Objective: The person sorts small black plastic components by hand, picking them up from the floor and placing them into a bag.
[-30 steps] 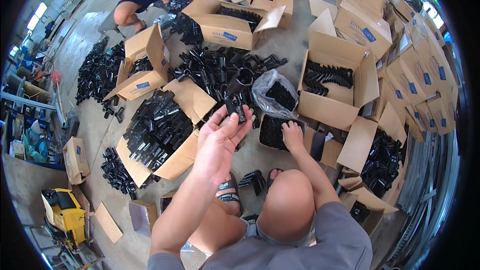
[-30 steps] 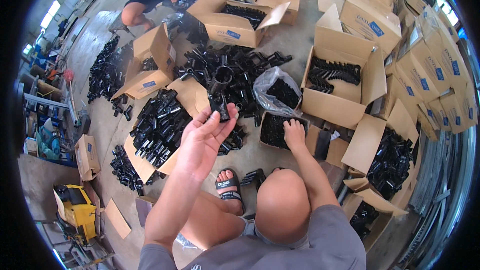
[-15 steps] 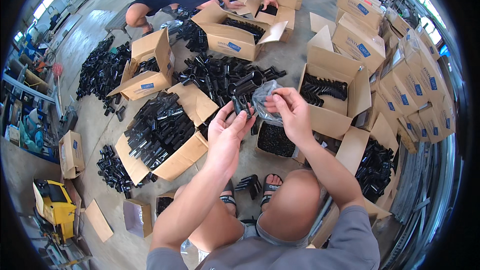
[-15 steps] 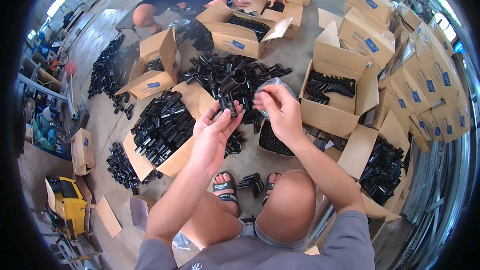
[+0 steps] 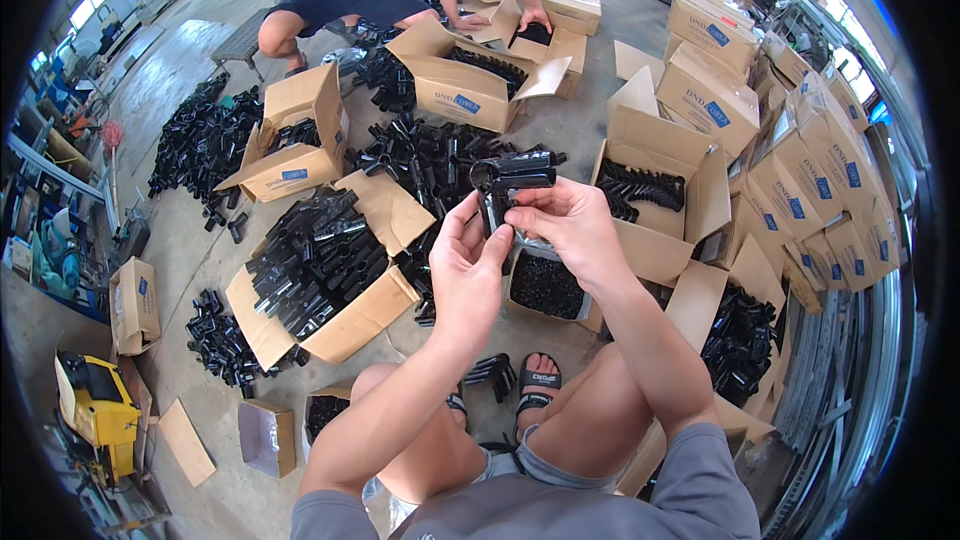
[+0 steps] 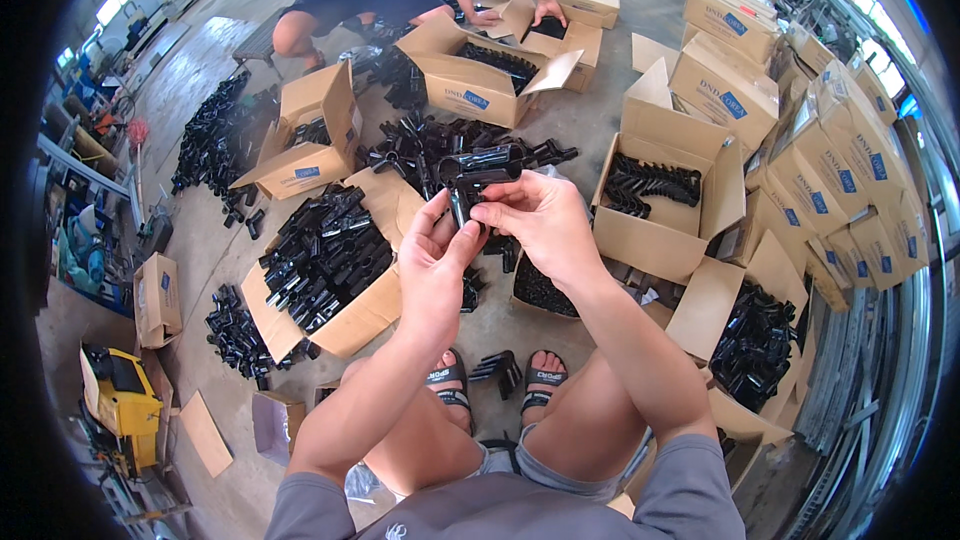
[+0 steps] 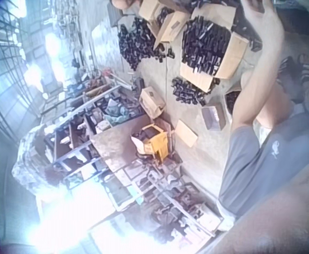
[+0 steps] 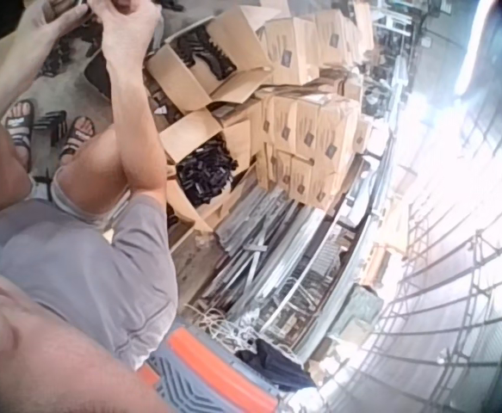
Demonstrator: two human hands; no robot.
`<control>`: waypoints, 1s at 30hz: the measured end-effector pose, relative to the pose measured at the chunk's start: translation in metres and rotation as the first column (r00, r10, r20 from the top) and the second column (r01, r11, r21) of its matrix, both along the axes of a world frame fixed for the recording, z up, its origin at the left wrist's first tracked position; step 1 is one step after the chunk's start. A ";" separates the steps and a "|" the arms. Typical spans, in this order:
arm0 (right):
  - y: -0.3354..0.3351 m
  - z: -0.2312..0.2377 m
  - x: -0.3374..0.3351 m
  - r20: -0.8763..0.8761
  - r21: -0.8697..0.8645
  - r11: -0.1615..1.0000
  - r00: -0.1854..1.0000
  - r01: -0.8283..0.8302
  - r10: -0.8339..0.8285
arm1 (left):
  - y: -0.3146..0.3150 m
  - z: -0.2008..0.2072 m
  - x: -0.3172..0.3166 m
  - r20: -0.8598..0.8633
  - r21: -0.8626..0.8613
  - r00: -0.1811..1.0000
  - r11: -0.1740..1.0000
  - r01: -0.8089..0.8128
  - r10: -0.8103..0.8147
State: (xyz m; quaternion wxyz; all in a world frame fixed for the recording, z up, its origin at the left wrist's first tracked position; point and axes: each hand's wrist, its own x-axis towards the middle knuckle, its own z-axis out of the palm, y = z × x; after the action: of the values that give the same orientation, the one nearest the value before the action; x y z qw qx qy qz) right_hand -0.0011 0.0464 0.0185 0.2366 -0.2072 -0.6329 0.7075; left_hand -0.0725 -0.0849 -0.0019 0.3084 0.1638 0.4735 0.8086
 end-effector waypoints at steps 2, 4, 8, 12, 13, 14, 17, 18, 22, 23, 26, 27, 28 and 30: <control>-0.002 0.001 0.001 -0.070 -0.039 0.999 0.998 -0.008 0.005 | 0.001 -0.001 0.002 -0.028 0.015 1.000 1.000 -0.003 0.003; -0.007 0.002 0.001 -0.107 -0.067 0.997 0.994 0.029 -0.036 | 0.002 -0.002 0.003 -0.065 0.006 0.998 1.000 -0.009 0.009; -0.013 -0.005 0.000 -0.129 -0.066 0.990 0.982 0.127 -0.134 | 0.003 0.008 0.006 -0.055 -0.009 0.998 1.000 -0.011 0.010; -0.014 -0.012 -0.002 -0.166 -0.076 0.984 0.971 0.161 -0.171 | 0.007 0.005 0.006 -0.084 0.002 0.996 1.000 -0.028 0.028; -0.015 -0.009 -0.002 -0.182 -0.084 0.982 0.966 0.168 -0.181 | 0.009 0.005 0.008 -0.084 0.009 0.996 1.000 -0.019 0.020; -0.015 -0.008 -0.001 -0.197 -0.093 0.980 0.961 0.177 -0.192 | 0.010 0.005 0.009 -0.084 0.015 0.996 1.000 -0.010 0.012; -0.012 -0.013 0.001 -0.270 -0.017 0.981 0.944 0.194 -0.191 | 0.014 0.003 0.013 -0.122 -0.009 0.992 1.000 -0.020 0.019; -0.014 -0.011 0.002 -0.251 -0.012 0.978 0.946 0.206 -0.203 | 0.014 0.002 0.013 -0.114 0.006 0.993 1.000 -0.020 0.021; -0.021 -0.006 0.007 -0.152 0.051 0.967 0.959 0.250 -0.240 | 0.017 0.001 0.016 -0.047 0.040 0.997 0.998 -0.054 0.056; -0.022 -0.007 0.007 -0.121 0.077 0.963 0.962 0.257 -0.246 | 0.018 0.003 0.018 -0.021 0.042 0.997 0.996 -0.072 0.073; -0.022 -0.005 0.005 -0.189 0.072 0.952 0.942 0.297 -0.279 | 0.021 0.009 0.020 -0.003 0.071 0.995 0.993 -0.096 0.097; -0.022 -0.005 0.005 -0.184 0.084 0.949 0.941 0.302 -0.283 | 0.021 0.008 0.019 -0.013 0.085 0.994 0.991 -0.107 0.108; -0.024 -0.003 0.004 -0.199 0.090 0.944 0.934 0.318 -0.296 | 0.021 0.006 0.018 -0.041 0.084 0.993 0.990 -0.110 0.114; -0.029 -0.001 0.005 -0.223 0.101 0.932 0.921 0.347 -0.319 | 0.021 0.004 0.021 -0.093 0.081 0.988 0.990 -0.119 0.126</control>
State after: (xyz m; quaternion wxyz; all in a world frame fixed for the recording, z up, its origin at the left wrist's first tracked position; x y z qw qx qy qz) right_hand 0.0042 0.0176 0.0175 0.4308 -0.2217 -0.6083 0.6287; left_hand -0.0520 -0.0643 0.0020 0.2282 0.1850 0.4666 0.8342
